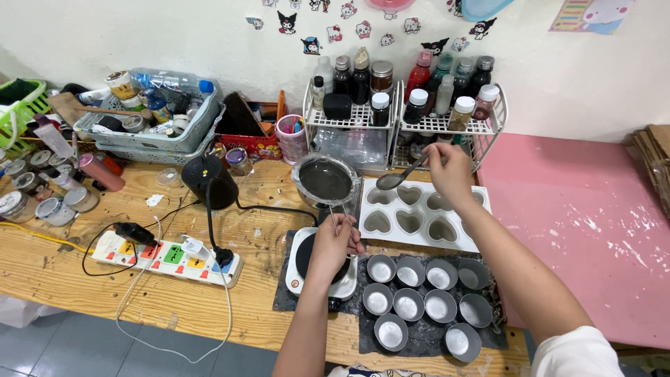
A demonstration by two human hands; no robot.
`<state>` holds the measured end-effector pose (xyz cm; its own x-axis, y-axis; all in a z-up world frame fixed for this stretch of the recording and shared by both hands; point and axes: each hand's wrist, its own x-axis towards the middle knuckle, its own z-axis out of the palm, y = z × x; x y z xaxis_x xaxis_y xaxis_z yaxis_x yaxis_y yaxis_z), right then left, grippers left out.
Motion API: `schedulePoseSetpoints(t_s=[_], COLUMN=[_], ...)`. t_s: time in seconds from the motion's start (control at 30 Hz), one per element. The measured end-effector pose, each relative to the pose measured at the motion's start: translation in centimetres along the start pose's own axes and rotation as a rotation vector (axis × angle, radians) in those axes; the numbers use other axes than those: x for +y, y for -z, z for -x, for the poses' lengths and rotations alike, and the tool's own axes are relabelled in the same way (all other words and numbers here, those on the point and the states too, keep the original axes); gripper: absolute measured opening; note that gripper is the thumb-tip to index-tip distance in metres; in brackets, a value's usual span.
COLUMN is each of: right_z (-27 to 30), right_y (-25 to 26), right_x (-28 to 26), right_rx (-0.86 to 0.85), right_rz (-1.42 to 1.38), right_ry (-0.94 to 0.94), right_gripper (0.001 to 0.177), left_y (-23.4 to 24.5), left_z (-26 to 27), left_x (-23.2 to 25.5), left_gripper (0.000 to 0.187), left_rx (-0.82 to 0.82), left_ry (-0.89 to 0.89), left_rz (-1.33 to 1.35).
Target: The recorder uses a spoon to transfer liquid wax from a small pot into small circular molds and then prepares wicks.
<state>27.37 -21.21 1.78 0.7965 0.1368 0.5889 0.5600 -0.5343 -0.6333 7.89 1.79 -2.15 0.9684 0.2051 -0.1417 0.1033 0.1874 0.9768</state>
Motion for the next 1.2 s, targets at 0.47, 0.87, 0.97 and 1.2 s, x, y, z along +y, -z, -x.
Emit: schedulePoseSetpoints(t_s=[0.47,0.87,0.97,1.2], right_z=[3.5,6.5,8.7,15.3], right_y=[0.5,8.5,11.2,15.6], right_x=[-2.9,-5.0,-6.9,-10.5], right_rx=[-0.028,0.121,0.157,0.182], right_rz=[0.118,-0.375,-0.407,-0.239], right_ry=[0.43,-0.181,-0.147,-0.041], right_gripper=[0.012,0.02,0.02,0.015], left_y=[-1.0,-2.8,-3.3,-4.4], left_z=[3.2,9.2,10.5,12.7], left_x=[2.9,0.0,-1.4,-3.8], left_gripper=[0.018,0.018,0.017,0.019], left_rx=[-0.088,-0.299,-0.367,-0.561], left_ry=[0.016,0.096,0.143,0.193], left_rz=[0.035,0.091,0.128,0.124])
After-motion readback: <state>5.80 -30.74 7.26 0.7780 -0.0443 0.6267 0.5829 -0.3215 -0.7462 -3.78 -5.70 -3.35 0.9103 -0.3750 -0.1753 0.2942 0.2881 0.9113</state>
